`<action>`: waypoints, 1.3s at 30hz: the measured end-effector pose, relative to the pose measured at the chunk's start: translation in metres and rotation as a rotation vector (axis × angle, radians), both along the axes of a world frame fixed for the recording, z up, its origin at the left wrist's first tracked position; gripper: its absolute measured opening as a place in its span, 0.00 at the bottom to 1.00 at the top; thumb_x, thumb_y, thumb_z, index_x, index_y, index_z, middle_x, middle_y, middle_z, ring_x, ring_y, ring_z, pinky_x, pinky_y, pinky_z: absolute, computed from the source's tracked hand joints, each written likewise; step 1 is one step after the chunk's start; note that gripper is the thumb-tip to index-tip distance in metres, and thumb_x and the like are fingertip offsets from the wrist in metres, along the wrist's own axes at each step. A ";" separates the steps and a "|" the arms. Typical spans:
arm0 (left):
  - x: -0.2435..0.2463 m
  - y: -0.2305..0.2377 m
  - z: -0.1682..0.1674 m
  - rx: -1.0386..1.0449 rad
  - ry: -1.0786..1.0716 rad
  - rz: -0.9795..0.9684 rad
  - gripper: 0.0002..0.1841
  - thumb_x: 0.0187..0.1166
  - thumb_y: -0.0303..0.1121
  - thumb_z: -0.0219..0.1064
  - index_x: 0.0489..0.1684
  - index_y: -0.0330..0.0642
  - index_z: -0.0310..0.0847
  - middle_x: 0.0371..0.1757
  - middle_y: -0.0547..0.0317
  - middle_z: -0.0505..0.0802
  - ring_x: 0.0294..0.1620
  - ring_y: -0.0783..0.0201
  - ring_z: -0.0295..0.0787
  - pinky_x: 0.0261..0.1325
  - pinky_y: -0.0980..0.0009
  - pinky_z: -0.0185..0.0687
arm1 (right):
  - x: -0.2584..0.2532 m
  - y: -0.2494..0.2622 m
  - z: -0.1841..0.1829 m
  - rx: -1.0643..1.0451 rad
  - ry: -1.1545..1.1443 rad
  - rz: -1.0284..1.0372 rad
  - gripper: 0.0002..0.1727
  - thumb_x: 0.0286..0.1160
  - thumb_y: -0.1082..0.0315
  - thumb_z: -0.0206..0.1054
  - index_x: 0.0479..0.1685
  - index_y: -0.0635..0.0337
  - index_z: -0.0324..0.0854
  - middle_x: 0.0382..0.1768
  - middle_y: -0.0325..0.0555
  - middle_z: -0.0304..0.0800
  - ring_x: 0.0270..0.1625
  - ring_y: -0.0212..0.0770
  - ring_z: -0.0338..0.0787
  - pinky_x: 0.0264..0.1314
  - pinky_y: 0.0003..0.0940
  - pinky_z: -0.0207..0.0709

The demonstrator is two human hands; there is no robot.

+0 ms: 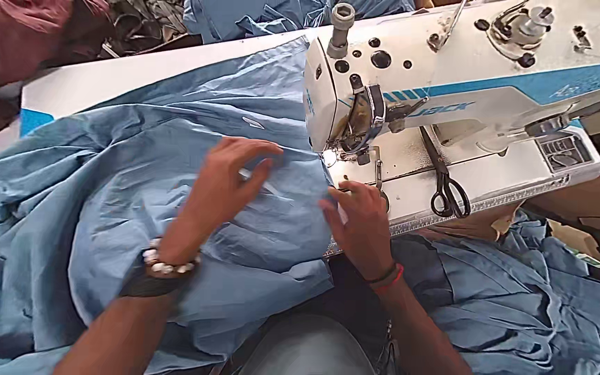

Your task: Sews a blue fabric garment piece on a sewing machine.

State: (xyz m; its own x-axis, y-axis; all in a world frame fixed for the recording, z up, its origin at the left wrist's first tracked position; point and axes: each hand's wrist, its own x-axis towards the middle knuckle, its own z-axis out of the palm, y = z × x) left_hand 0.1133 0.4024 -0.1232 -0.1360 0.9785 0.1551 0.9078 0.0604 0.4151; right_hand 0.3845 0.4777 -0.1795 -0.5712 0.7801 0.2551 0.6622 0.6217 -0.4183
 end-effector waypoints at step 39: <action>0.065 0.020 -0.071 0.146 0.133 -0.192 0.23 0.90 0.46 0.51 0.76 0.55 0.83 0.84 0.60 0.80 0.89 0.52 0.67 0.92 0.47 0.55 | -0.043 -0.002 0.024 -0.379 0.194 -0.185 0.21 0.73 0.60 0.69 0.62 0.61 0.81 0.47 0.47 0.91 0.42 0.44 0.92 0.39 0.46 0.87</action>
